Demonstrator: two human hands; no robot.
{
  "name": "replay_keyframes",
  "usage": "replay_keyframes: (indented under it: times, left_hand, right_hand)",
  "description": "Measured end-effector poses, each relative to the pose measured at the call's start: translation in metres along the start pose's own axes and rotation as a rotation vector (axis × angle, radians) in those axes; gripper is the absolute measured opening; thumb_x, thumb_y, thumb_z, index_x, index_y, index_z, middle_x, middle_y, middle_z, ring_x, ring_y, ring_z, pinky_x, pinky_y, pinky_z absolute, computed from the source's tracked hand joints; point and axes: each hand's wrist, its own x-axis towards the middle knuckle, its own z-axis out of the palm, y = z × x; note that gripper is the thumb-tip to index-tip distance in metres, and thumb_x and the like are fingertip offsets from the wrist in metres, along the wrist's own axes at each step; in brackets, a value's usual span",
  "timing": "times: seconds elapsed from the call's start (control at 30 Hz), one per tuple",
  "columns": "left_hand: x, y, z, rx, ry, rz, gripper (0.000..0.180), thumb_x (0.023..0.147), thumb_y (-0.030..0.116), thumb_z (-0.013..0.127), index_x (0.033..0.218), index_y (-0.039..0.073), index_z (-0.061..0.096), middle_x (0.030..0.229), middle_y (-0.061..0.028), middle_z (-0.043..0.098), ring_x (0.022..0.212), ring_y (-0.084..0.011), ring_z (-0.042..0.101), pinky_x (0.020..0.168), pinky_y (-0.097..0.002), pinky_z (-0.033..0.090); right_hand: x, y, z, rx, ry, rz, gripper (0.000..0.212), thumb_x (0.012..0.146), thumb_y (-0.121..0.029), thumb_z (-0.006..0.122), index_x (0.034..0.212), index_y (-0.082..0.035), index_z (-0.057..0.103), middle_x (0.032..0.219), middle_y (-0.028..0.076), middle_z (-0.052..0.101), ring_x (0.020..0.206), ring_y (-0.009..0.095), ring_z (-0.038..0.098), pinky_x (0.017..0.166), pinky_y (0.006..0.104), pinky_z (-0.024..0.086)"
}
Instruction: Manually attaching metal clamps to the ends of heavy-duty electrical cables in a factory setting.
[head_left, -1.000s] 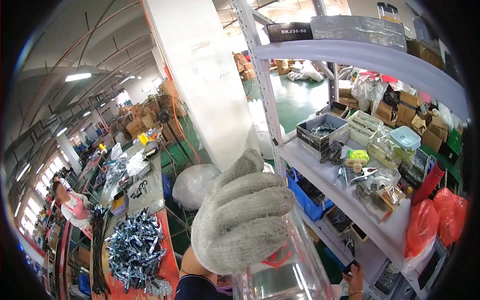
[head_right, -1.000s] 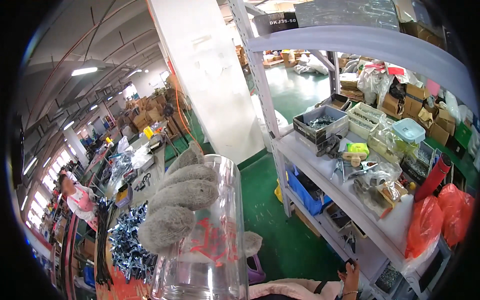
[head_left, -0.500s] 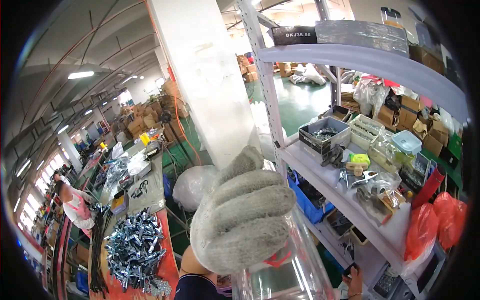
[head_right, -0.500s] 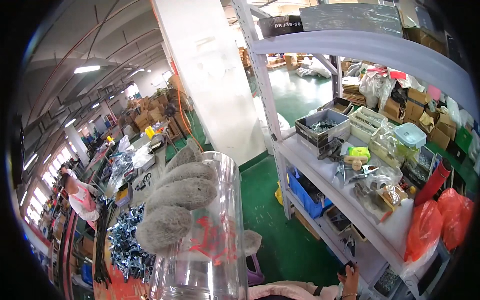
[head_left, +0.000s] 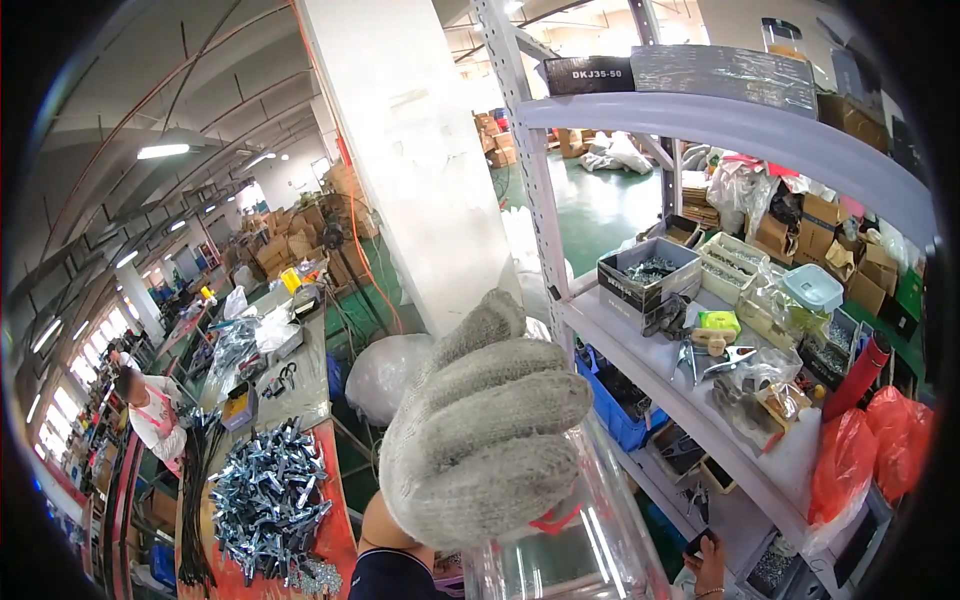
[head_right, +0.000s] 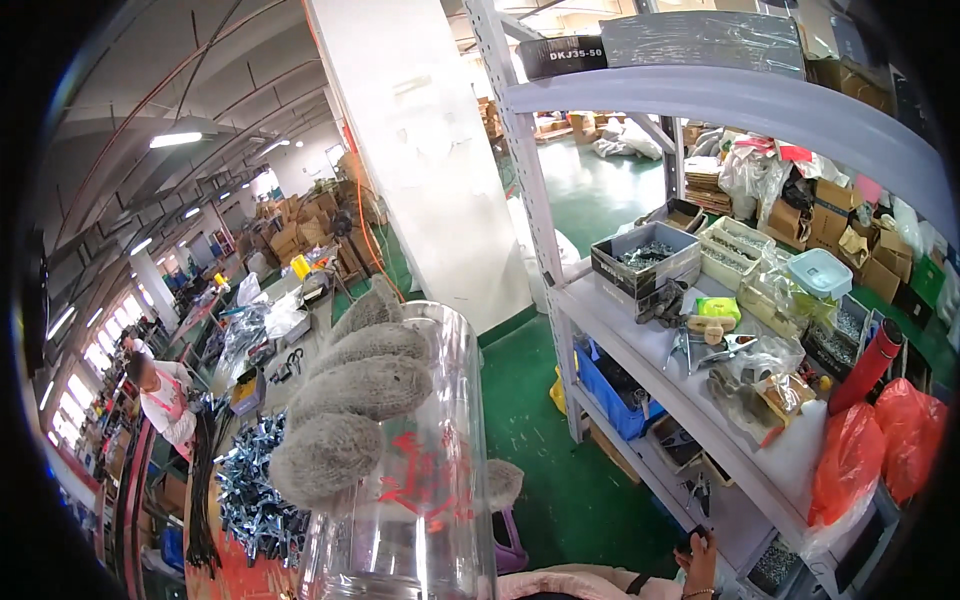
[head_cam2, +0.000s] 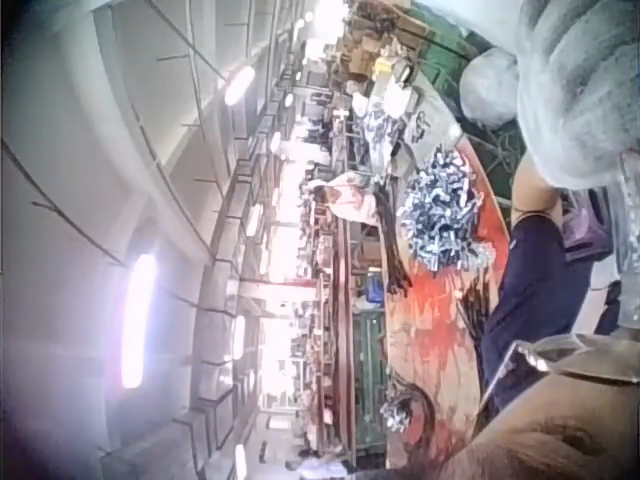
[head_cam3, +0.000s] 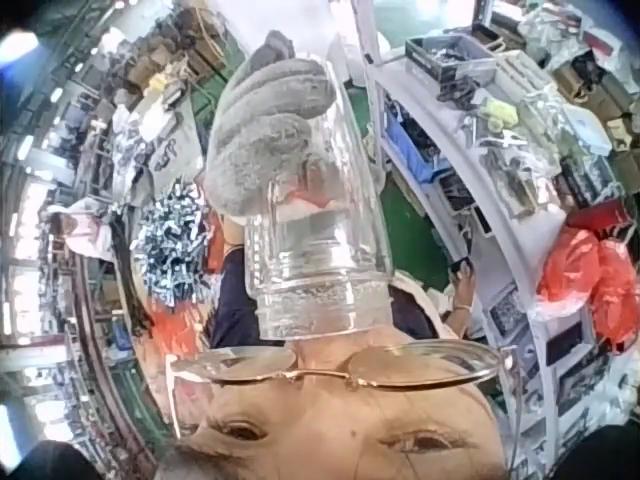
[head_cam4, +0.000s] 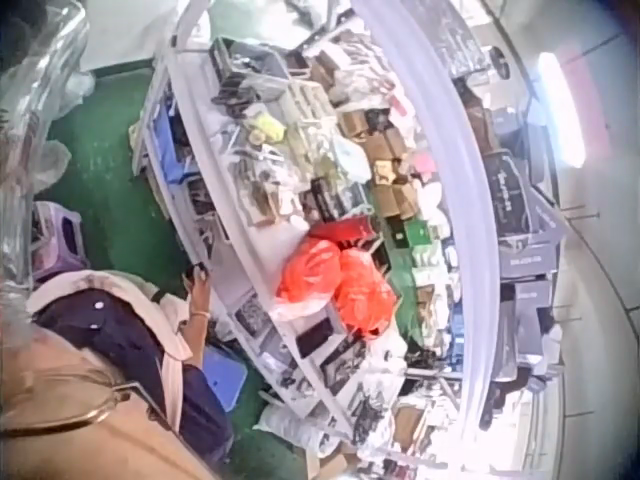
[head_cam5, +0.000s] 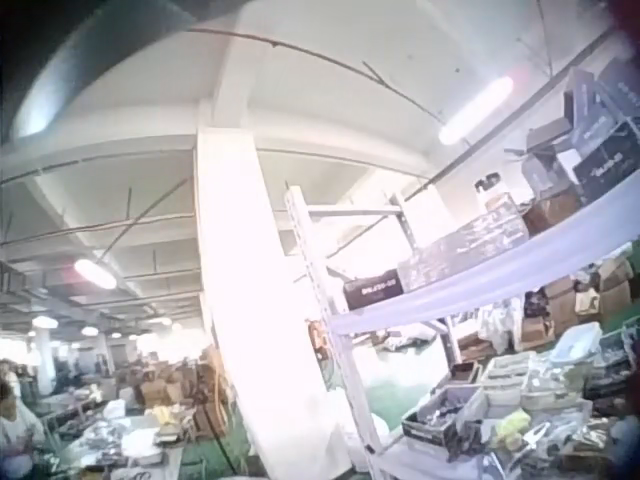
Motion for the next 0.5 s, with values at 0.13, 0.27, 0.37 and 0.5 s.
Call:
replay_keyframes:
  times: [0.13, 0.27, 0.37, 0.5]
  left_hand:
    - [0.000, -0.002, 0.000, -0.022, -0.005, 0.005, 0.034, 0.055, 0.021, 0.073, 0.085, 0.007, 0.068, 0.106, -0.0130, 0.067, 0.104, -0.0392, 0.064, 0.088, -0.0576, 0.049]
    - [0.000, -0.003, 0.002, -0.025, 0.020, 0.021, 0.034, 0.055, 0.021, 0.073, 0.085, 0.007, 0.068, 0.105, -0.0130, 0.067, 0.104, -0.0390, 0.064, 0.087, -0.0578, 0.049]
    - [-0.013, -0.030, 0.007, 0.050, 0.030, 0.232, 0.034, 0.055, 0.021, 0.073, 0.085, 0.007, 0.068, 0.105, -0.0131, 0.067, 0.104, -0.0392, 0.064, 0.088, -0.0571, 0.049]
    - [-0.007, -0.026, 0.002, 0.064, -0.014, 0.223, 0.034, 0.054, 0.021, 0.073, 0.085, 0.007, 0.068, 0.106, -0.0135, 0.067, 0.103, -0.0400, 0.063, 0.087, -0.0570, 0.049]
  right_hand:
    - [0.003, -0.033, 0.002, 0.565, 0.049, 0.443, 0.049, 0.095, -0.033, 0.063, 0.134, -0.006, 0.051, 0.123, 0.011, 0.056, 0.104, 0.022, 0.060, 0.078, 0.0328, 0.054]
    - [0.000, -0.042, 0.002, 0.569, 0.051, 0.423, 0.049, 0.094, -0.034, 0.064, 0.133, -0.007, 0.051, 0.122, 0.011, 0.056, 0.102, 0.023, 0.061, 0.077, 0.0325, 0.054]
    - [0.004, -0.029, 0.000, 0.579, 0.021, 0.451, 0.048, 0.094, -0.033, 0.064, 0.133, -0.009, 0.050, 0.121, 0.011, 0.057, 0.099, 0.023, 0.062, 0.076, 0.0316, 0.054]
    - [0.003, -0.027, 0.002, 0.584, 0.056, 0.485, 0.049, 0.093, -0.032, 0.065, 0.134, -0.011, 0.049, 0.120, 0.012, 0.057, 0.096, 0.026, 0.064, 0.075, 0.0313, 0.054]
